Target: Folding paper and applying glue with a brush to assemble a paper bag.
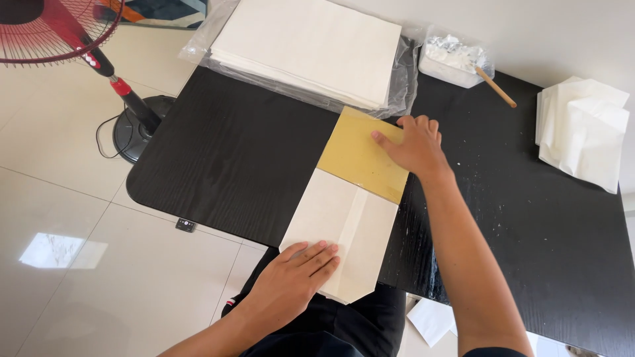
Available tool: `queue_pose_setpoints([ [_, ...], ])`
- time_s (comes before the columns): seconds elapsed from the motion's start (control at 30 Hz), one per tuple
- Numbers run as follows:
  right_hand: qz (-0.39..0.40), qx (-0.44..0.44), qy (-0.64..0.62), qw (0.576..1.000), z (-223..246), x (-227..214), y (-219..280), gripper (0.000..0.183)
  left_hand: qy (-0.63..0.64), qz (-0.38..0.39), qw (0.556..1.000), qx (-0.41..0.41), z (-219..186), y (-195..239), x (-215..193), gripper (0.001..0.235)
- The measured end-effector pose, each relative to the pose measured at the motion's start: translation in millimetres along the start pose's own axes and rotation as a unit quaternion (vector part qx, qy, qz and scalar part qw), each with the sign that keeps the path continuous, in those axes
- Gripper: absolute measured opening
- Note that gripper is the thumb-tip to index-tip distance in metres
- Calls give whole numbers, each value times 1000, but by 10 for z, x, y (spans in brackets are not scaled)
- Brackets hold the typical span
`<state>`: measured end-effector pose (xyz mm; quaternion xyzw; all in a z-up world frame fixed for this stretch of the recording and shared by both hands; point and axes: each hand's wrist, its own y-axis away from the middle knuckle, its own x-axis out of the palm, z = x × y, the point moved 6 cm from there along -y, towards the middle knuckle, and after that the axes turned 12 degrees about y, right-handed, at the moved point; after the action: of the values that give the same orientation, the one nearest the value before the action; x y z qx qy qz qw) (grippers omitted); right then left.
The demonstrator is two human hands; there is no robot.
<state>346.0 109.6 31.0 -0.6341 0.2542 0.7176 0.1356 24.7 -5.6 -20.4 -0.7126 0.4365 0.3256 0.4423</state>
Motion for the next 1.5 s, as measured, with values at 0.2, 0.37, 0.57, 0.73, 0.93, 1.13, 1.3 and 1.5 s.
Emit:
queue_pose_setpoints([
  [0.2,-57,20,-44,997,-1,-483,368,63,-3,-29,1000,5,-22,-10,-20,49],
  [0.37,-116,-13,-67,991,163,-895,1034,44,0,-28,1000,10,-36,-28,-24,51],
  [0.57,-206,-248,-97,942,293,-799,1918,11,64,-39,996,39,-199,-82,-399,67],
  [0.73,-115,-348,-132,921,314,-14,2215,41,156,-182,970,36,-93,30,-902,69],
  [0.93,-43,-275,-156,948,148,323,2056,36,109,-85,985,-99,374,-295,-723,64],
  [1.13,-264,169,-159,936,-1247,-338,742,52,61,27,993,-98,600,-369,-327,84],
  [1.3,-141,262,-44,954,-2048,230,-584,29,44,14,994,-96,606,-336,-273,74],
  [1.5,-124,258,9,958,-2154,423,-826,21,46,-3,993,-110,579,-387,-330,82],
])
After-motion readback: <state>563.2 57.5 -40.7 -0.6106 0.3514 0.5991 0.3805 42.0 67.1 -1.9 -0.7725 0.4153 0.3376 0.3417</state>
